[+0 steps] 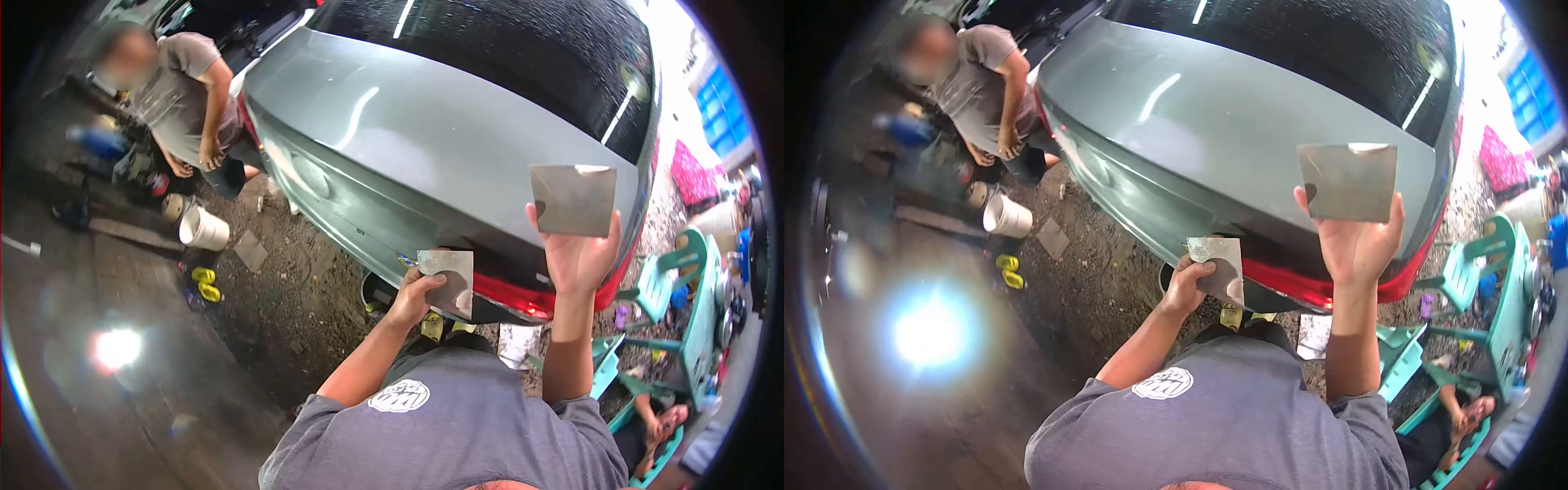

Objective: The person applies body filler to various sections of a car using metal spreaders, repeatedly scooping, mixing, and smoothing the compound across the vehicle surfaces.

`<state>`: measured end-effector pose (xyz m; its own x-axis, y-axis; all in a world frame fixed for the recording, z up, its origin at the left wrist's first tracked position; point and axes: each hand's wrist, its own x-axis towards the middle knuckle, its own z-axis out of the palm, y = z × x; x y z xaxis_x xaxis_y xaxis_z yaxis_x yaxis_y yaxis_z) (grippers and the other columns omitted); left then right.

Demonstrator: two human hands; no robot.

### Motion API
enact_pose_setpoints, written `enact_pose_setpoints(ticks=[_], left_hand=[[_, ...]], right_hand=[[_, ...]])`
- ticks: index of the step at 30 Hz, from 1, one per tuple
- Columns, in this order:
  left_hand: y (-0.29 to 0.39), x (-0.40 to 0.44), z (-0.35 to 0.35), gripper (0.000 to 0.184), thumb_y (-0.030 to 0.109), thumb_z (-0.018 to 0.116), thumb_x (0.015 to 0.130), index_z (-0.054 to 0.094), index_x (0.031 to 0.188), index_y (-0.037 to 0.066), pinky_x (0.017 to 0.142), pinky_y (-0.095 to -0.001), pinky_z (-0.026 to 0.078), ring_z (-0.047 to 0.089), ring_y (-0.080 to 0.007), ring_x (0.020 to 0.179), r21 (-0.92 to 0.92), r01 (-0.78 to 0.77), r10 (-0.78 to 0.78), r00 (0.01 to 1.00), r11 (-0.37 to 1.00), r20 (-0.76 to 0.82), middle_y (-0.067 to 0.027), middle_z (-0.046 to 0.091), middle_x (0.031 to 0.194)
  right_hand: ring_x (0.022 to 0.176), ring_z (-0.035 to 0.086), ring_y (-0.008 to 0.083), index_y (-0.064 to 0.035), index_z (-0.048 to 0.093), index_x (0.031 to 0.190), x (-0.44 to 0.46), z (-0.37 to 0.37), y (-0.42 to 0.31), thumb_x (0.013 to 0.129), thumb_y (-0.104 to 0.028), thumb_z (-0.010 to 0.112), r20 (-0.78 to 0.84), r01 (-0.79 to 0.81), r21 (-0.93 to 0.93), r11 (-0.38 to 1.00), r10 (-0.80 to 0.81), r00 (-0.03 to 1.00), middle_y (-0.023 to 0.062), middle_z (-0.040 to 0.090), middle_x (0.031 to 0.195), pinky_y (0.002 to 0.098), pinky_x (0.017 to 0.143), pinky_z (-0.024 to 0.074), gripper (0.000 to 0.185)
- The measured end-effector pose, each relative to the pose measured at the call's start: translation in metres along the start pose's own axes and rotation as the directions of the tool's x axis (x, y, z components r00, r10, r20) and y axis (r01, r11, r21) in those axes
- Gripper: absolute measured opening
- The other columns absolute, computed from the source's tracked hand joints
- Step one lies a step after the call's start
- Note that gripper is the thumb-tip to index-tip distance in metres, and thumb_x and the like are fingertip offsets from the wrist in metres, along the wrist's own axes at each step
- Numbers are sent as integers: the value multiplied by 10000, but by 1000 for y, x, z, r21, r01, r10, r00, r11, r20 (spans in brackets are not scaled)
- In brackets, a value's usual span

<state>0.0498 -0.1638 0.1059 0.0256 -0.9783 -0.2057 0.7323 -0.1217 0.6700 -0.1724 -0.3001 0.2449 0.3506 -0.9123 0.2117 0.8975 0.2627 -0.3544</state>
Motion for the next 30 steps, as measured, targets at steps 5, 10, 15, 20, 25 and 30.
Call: enact_pose_setpoints(ticks=[5, 10, 15, 20, 25, 30], left_hand=[[-10, 7, -8, 550, 104, 612, 809, 513, 1343, 15, 988, -379, 490, 623, -227, 1099, -34, 20, -21, 999, 999, -36, -91, 635, 1193], [-20, 10, -15, 522, 103, 620, 806, 551, 1317, 25, 974, -375, 497, 636, -226, 1082, -50, 10, -14, 997, 999, -75, -91, 654, 1182], [-31, 12, -25, 415, 112, 627, 834, 623, 1239, 21, 951, -357, 499, 648, -217, 1065, -72, 52, -62, 986, 996, -152, -92, 685, 1150], [-6, 3, -34, 485, 124, 589, 802, 573, 1261, -32, 970, -400, 511, 654, -267, 1039, -144, 65, -83, 988, 987, -128, -139, 663, 1148], [133, 37, -64, 487, 172, 687, 822, 558, 1219, -78, 1012, -416, 489, 606, -320, 1108, -359, -298, 351, 932, 885, 92, -205, 639, 1141], [276, 143, -89, 470, 157, 647, 876, 522, 1255, -92, 1086, -411, 433, 580, -312, 1175, -348, -464, 500, 866, 814, 14, -208, 610, 1220]], right_hand=[[1333, 467, 347, -120, 422, 1448, 3, -23, 4, 964, -498, 518, -122, -97, 50, 994, 102, 987, 121, 487, 1431, 677, 1072, 363, 621], [1340, 457, 350, -121, 427, 1447, -2, -34, 6, 967, -496, 523, -147, -120, 125, 985, 138, 979, 130, 475, 1451, 673, 1075, 361, 616], [1338, 461, 349, -131, 430, 1449, -8, -51, 8, 979, -490, 511, -153, -119, 180, 976, 147, 977, 119, 469, 1465, 667, 1070, 364, 598], [1336, 467, 348, -144, 418, 1464, -7, -64, 12, 985, -499, 494, -82, -65, 169, 983, 80, 993, 112, 465, 1476, 669, 1061, 367, 601], [1367, 429, 368, -145, 397, 1486, -7, -70, 24, 982, -528, 477, -35, 41, 54, 998, -39, 999, 120, 443, 1502, 696, 1041, 360, 637], [1396, 388, 390, -150, 384, 1503, -18, -81, 34, 980, -498, 489, 31, 228, -5, 974, -228, 973, 122, 410, 1535, 737, 1064, 296, 638]])
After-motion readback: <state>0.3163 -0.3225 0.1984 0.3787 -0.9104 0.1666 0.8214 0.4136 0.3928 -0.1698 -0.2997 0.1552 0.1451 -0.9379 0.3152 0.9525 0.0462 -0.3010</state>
